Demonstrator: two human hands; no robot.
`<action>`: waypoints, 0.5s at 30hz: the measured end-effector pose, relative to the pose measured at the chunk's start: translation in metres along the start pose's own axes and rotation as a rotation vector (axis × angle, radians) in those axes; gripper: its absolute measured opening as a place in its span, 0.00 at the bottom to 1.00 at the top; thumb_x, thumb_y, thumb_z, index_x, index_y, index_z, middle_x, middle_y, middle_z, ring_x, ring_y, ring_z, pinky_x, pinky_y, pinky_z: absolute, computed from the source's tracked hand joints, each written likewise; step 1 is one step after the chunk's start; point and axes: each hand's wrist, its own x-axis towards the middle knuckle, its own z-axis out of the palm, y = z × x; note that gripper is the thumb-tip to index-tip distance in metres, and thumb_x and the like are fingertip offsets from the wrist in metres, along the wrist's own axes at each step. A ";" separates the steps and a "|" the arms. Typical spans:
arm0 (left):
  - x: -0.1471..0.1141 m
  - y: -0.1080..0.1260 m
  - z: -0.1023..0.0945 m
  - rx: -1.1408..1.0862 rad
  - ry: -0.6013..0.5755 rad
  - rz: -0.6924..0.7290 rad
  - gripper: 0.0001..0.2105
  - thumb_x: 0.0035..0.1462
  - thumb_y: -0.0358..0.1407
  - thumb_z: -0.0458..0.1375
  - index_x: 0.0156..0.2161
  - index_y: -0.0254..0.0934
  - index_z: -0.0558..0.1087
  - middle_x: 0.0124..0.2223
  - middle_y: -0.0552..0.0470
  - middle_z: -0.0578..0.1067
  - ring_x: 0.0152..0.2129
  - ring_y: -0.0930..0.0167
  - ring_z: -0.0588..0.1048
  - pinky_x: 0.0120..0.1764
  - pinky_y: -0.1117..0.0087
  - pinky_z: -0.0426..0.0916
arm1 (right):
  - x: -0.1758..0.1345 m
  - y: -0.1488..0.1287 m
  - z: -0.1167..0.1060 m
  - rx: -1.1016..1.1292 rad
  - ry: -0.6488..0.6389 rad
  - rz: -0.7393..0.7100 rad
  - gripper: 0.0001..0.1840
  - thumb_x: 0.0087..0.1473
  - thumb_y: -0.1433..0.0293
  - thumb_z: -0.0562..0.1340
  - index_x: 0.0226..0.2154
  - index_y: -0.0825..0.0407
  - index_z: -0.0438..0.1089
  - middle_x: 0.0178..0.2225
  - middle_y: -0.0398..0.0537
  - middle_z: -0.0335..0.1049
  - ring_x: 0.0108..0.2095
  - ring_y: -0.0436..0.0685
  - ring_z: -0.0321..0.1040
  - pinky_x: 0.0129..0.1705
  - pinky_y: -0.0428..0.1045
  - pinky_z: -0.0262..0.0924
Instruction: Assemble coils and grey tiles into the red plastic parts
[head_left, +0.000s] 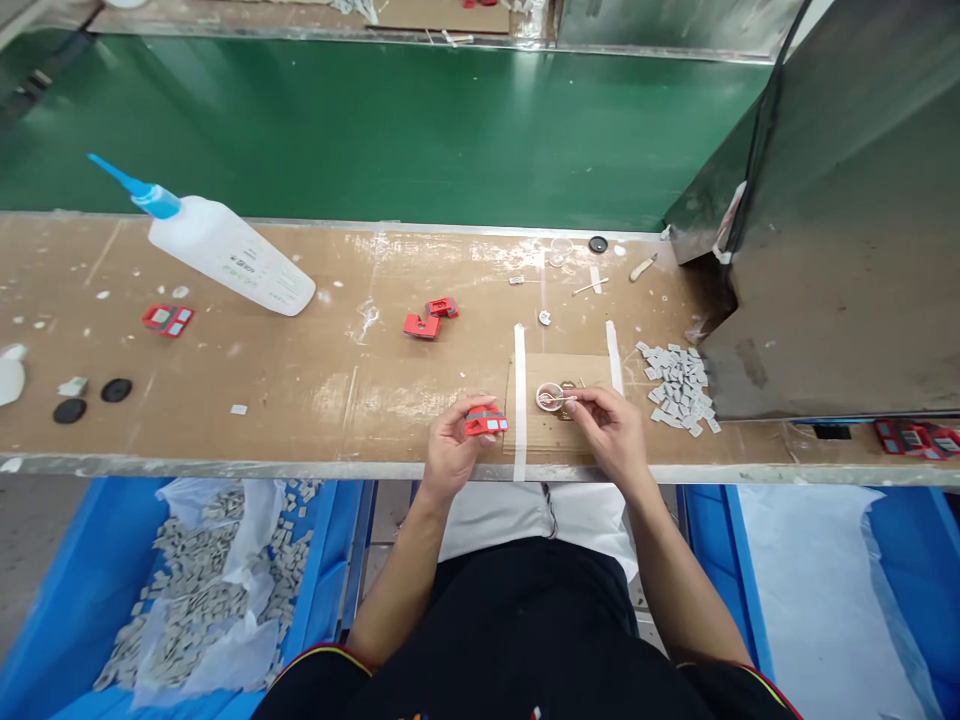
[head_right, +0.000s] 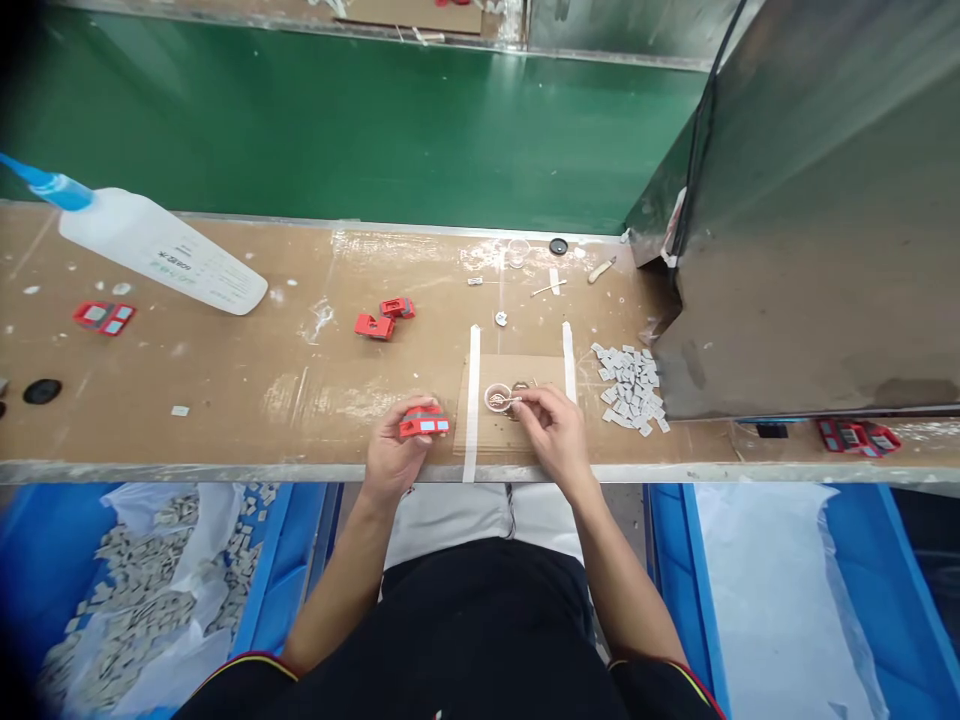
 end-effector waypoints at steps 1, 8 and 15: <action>0.000 0.000 0.000 0.027 0.017 0.027 0.21 0.40 0.45 0.77 0.40 0.40 0.82 0.37 0.50 0.78 0.31 0.73 0.76 0.35 0.73 0.71 | 0.000 -0.002 0.001 -0.020 0.014 -0.029 0.09 0.62 0.64 0.62 0.36 0.49 0.77 0.31 0.47 0.74 0.25 0.52 0.66 0.27 0.48 0.62; -0.010 0.001 0.003 0.180 -0.033 -0.033 0.19 0.46 0.41 0.74 0.44 0.38 0.81 0.38 0.48 0.82 0.33 0.68 0.81 0.39 0.69 0.75 | 0.004 -0.014 0.007 -0.256 0.021 -0.221 0.08 0.63 0.69 0.60 0.37 0.48 0.77 0.33 0.48 0.73 0.28 0.53 0.69 0.33 0.49 0.66; -0.011 0.004 0.004 0.236 -0.150 -0.154 0.16 0.49 0.38 0.72 0.42 0.35 0.77 0.42 0.44 0.83 0.37 0.66 0.82 0.45 0.66 0.77 | 0.002 -0.009 0.007 -0.072 0.133 -0.106 0.07 0.62 0.67 0.61 0.35 0.49 0.76 0.32 0.47 0.75 0.29 0.53 0.70 0.30 0.49 0.67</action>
